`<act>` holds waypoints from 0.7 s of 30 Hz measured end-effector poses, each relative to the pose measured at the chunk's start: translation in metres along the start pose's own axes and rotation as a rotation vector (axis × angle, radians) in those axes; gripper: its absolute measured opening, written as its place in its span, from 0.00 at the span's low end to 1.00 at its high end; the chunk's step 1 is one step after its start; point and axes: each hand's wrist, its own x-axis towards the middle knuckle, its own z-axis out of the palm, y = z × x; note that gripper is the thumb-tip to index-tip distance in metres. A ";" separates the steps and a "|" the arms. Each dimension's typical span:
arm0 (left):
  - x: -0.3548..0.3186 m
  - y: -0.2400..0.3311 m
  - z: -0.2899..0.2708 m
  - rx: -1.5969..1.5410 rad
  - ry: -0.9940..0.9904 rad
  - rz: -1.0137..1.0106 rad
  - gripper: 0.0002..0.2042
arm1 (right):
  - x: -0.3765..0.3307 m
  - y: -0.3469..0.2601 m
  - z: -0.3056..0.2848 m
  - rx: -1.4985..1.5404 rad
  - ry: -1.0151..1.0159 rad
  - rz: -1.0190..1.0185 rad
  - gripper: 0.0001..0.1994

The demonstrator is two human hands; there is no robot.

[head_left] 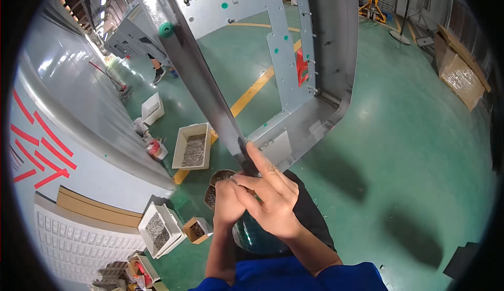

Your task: Applying small green circular stickers to pre-marked locations on metal chassis components.

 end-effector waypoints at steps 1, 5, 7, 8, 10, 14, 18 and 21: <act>-0.001 -0.003 -0.001 -0.054 0.010 -0.024 0.06 | 0.000 -0.002 0.000 -0.006 0.001 -0.021 0.09; -0.004 0.000 -0.004 -0.097 0.015 0.001 0.05 | 0.000 -0.005 -0.001 0.013 -0.006 -0.017 0.09; -0.005 0.005 -0.004 -0.076 0.035 0.024 0.05 | -0.003 -0.006 -0.001 0.020 -0.002 -0.021 0.09; -0.005 0.008 -0.003 -0.071 0.049 0.040 0.05 | -0.003 -0.006 -0.001 0.021 -0.001 -0.030 0.09; -0.007 0.007 -0.003 -0.094 0.042 -0.006 0.05 | -0.004 -0.006 -0.003 0.014 0.003 -0.038 0.09; -0.009 0.004 -0.004 -0.136 -0.005 -0.012 0.05 | -0.006 -0.005 -0.006 -0.002 0.019 -0.069 0.09; -0.012 0.004 -0.006 -0.113 -0.125 0.034 0.07 | -0.009 -0.007 -0.016 -0.041 0.024 -0.074 0.09; -0.013 0.003 -0.008 -0.156 -0.173 0.059 0.06 | -0.009 -0.011 -0.025 -0.088 0.025 -0.069 0.08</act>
